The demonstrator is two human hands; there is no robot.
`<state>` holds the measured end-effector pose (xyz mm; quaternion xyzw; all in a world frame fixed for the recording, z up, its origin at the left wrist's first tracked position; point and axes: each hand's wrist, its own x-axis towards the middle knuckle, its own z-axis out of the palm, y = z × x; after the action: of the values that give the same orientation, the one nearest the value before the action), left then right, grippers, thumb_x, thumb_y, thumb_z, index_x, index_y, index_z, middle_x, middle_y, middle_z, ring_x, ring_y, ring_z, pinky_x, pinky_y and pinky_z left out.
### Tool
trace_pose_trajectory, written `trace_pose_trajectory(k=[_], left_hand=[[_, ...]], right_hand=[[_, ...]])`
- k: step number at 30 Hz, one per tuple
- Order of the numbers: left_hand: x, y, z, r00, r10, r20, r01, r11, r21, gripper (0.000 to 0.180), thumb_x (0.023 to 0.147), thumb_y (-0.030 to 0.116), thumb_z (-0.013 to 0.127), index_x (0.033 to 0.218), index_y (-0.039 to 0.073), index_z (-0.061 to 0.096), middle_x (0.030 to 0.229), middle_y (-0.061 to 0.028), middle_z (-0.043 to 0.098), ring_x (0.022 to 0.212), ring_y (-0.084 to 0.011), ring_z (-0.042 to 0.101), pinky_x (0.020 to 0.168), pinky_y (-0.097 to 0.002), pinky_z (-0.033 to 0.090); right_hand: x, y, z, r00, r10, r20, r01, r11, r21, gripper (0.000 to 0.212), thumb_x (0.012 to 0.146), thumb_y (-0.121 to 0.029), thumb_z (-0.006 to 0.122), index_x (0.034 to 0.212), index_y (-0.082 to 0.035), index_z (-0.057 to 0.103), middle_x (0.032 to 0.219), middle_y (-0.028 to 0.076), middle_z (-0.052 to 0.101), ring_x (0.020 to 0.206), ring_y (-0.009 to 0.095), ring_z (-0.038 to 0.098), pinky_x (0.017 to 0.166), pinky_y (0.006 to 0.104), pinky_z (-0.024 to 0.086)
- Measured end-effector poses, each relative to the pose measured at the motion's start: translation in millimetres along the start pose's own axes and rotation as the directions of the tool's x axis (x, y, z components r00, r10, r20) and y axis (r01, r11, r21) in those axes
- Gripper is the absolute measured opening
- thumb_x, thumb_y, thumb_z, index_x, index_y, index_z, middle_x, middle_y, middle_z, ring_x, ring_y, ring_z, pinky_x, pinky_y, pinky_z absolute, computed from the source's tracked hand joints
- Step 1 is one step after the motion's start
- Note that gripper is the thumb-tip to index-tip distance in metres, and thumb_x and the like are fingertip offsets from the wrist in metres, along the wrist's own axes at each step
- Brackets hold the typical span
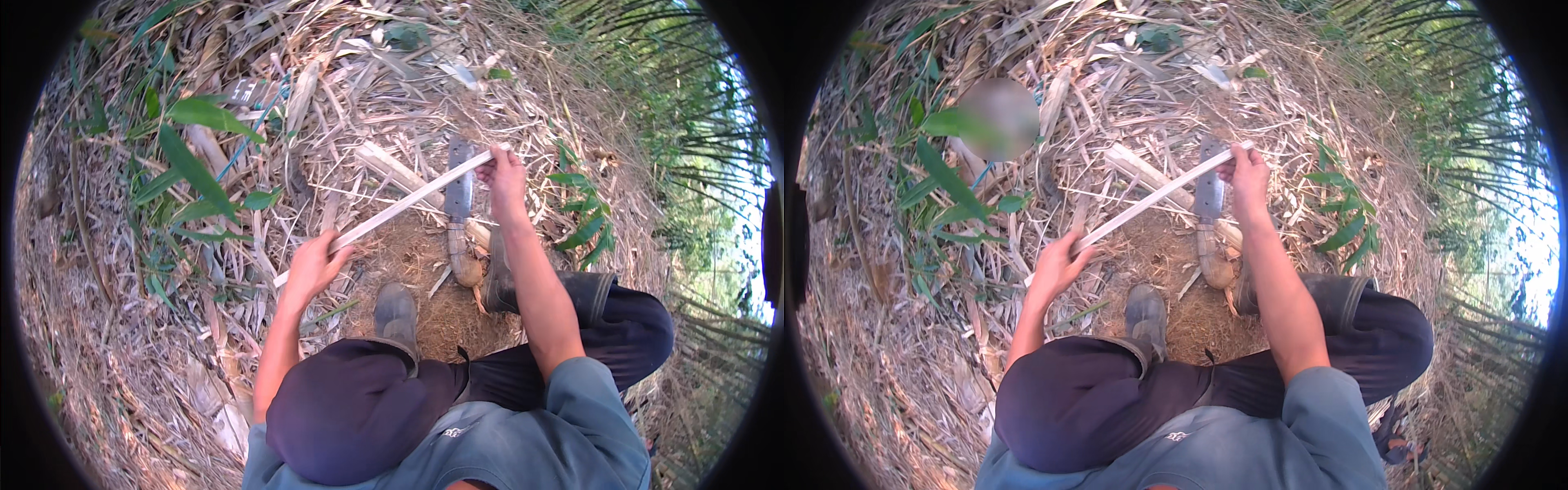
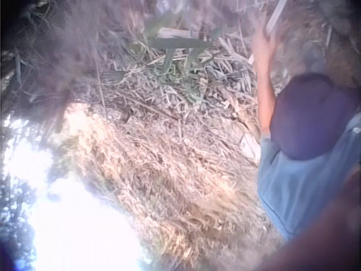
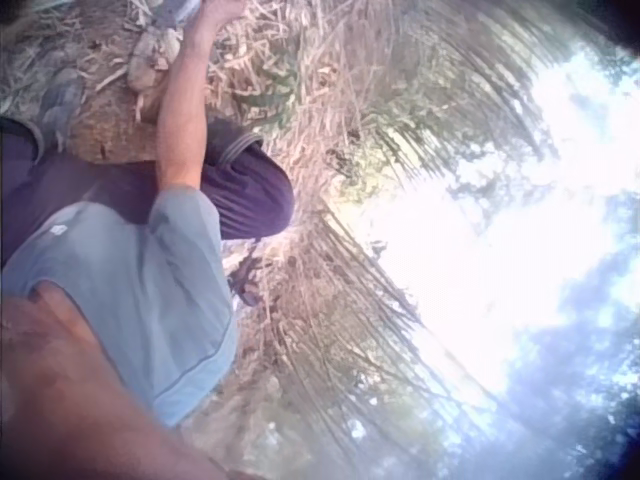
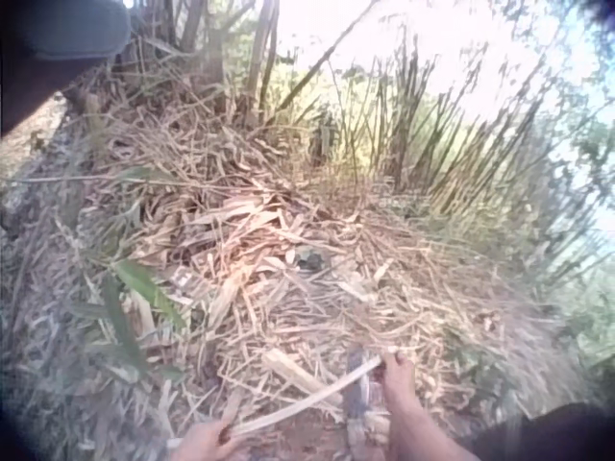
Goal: The person sits on the ground in a bamboo grove and uses a large knife to split a long bamboo pole into thin strips. They repeatedly strike the bamboo against the ground and use the knife to separate the layers, producing multiple thin strips.
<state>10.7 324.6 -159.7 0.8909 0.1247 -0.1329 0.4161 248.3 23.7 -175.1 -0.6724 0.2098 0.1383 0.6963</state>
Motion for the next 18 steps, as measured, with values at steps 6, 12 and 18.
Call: trace_pose_trajectory(k=[6, 12, 18], left_hand=[[-41, -18, -23, 1.000, 0.026, 0.004, -0.026, 0.975, 0.221, 0.024, 0.098, 0.031, 0.063, 0.091, 0.008, 0.070, 0.070, -0.0181, 0.064, 0.068, -0.0409, 0.063, 0.060, -0.0476, 0.049], [-41, -24, -34, 1.000, -0.024, 0.004, 0.023, 0.972, 0.234, 0.029, 0.097, 0.033, 0.064, 0.085, 0.007, 0.068, 0.065, -0.0187, 0.062, 0.064, -0.0412, 0.062, 0.058, -0.0483, 0.047], [-36, -47, -54, 0.995, -0.049, -0.082, 0.070, 0.956, 0.284, 0.042, 0.094, 0.042, 0.067, 0.077, 0.004, 0.065, 0.058, -0.0180, 0.057, 0.057, -0.0409, 0.058, 0.056, -0.0472, 0.045]], right_hand=[[10, 1, -29, 0.913, -0.408, -0.032, 0.251, 0.621, -0.742, 0.042, 0.091, -0.023, 0.070, 0.122, 0.001, 0.055, 0.107, 0.017, 0.069, 0.107, 0.026, 0.066, 0.091, 0.0364, 0.053], [-11, -10, -18, 0.624, -0.276, 0.731, 0.752, -0.042, -0.658, 0.041, 0.091, -0.056, 0.064, 0.094, -0.017, 0.075, 0.108, 0.007, 0.072, 0.122, 0.025, 0.061, 0.122, 0.0557, 0.018], [-13, -33, -18, 0.757, 0.005, 0.654, 0.651, -0.102, -0.752, 0.055, 0.084, -0.067, 0.065, 0.085, -0.014, 0.073, 0.074, 0.009, 0.070, 0.079, 0.030, 0.070, 0.091, 0.0482, 0.049]])
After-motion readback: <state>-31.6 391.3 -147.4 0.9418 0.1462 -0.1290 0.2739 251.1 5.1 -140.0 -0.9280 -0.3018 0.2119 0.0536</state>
